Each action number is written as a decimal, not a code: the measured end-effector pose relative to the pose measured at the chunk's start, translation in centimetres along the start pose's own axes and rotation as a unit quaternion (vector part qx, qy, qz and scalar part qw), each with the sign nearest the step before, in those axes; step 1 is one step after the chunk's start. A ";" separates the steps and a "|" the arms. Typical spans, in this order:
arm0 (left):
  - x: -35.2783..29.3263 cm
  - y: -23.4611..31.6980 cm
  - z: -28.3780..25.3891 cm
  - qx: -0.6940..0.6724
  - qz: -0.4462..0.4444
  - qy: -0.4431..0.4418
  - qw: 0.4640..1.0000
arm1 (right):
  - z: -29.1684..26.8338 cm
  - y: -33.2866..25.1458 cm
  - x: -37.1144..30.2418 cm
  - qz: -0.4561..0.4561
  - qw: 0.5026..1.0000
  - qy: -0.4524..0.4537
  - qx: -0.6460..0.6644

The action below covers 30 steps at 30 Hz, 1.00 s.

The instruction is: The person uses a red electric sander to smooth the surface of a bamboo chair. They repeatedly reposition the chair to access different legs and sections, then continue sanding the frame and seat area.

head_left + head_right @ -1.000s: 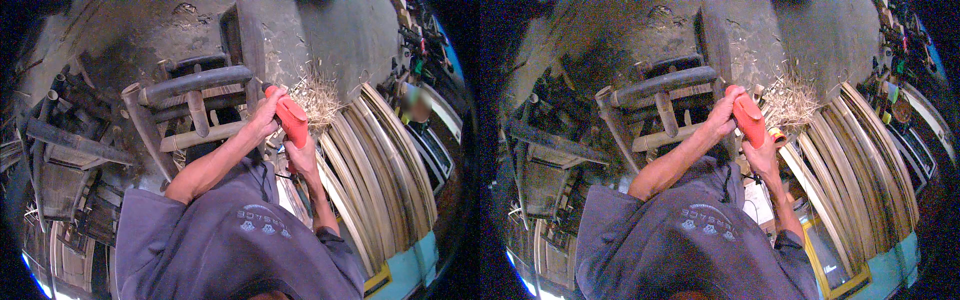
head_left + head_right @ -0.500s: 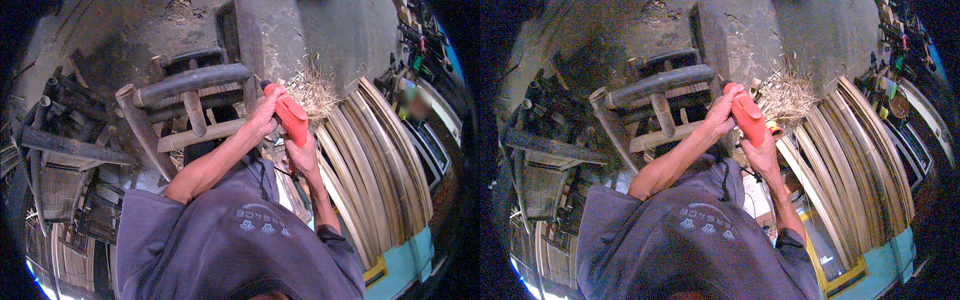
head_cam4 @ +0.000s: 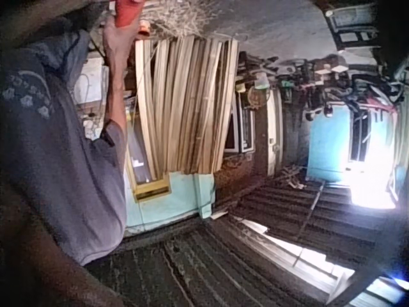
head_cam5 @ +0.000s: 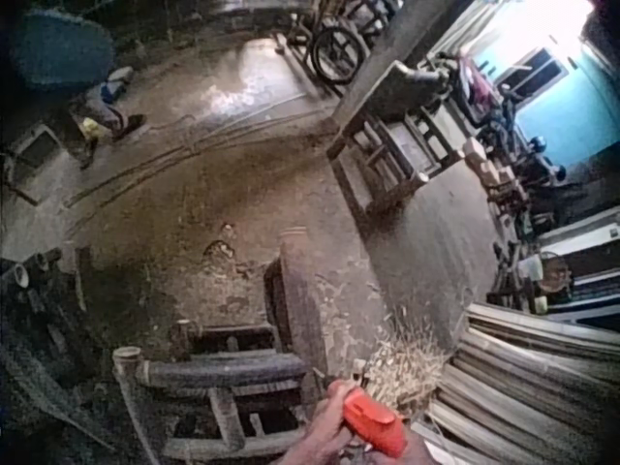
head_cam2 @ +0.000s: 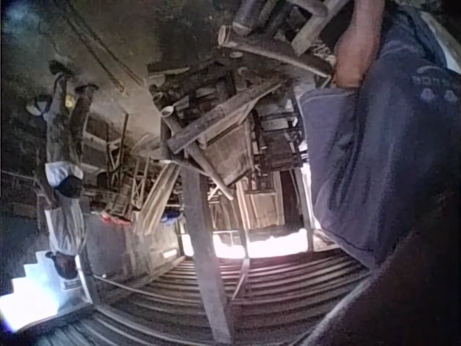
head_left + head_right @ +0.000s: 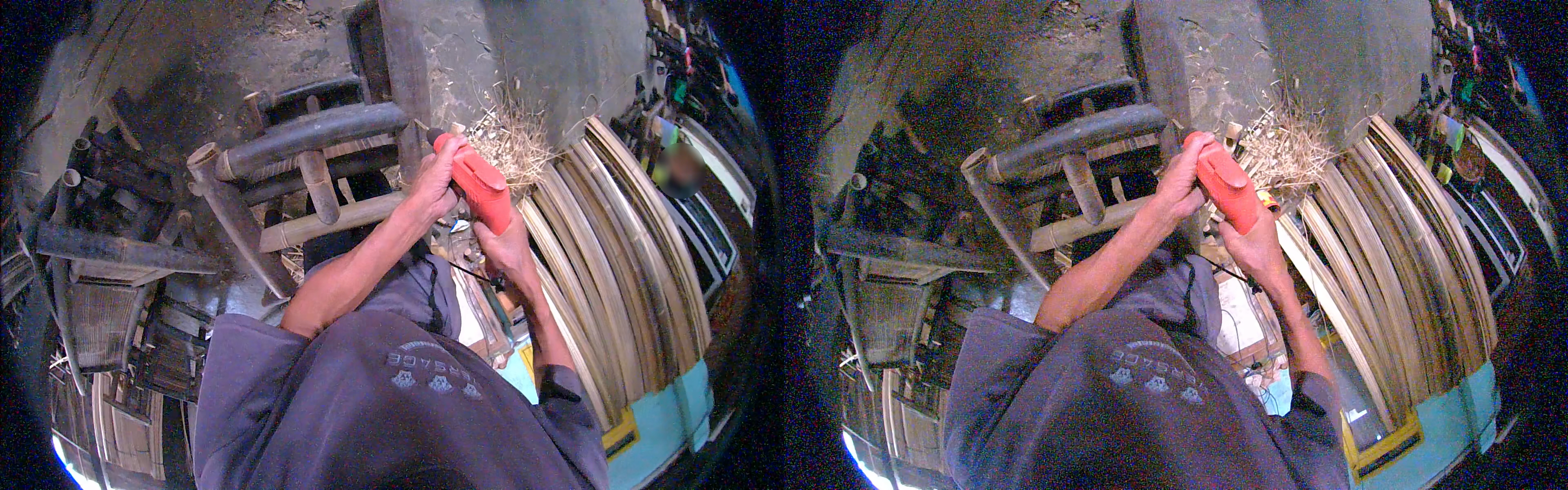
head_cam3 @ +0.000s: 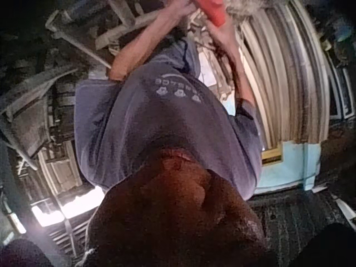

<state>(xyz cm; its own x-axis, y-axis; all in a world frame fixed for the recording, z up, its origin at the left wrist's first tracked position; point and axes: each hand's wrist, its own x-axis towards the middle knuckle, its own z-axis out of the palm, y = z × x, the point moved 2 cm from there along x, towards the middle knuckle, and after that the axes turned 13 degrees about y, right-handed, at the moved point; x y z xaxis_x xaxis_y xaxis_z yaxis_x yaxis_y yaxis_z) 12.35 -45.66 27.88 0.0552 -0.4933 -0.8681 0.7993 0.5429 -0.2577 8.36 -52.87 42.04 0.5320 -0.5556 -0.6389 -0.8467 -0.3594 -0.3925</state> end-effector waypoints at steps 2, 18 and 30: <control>0.1 0.1 0.3 0.000 -0.006 0.008 1.000 | -0.1 1.0 0.6 -0.012 1.000 -0.013 -0.009; 0.5 0.9 0.6 -0.032 0.000 -0.004 0.999 | 0.1 -0.7 1.3 -0.021 0.998 -0.004 -0.060; 1.7 0.1 -0.4 -0.041 0.007 -0.047 0.998 | 0.4 -0.3 1.2 -0.040 0.998 0.004 -0.056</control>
<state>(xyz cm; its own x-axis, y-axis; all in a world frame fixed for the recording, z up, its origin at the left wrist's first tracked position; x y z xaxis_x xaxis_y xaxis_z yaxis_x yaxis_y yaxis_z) 12.29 -46.20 26.23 0.1240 -0.5447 -0.8294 0.7469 0.6016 -0.2834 9.20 -53.11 41.14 0.5978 -0.5281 -0.6031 -0.7956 -0.4834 -0.3652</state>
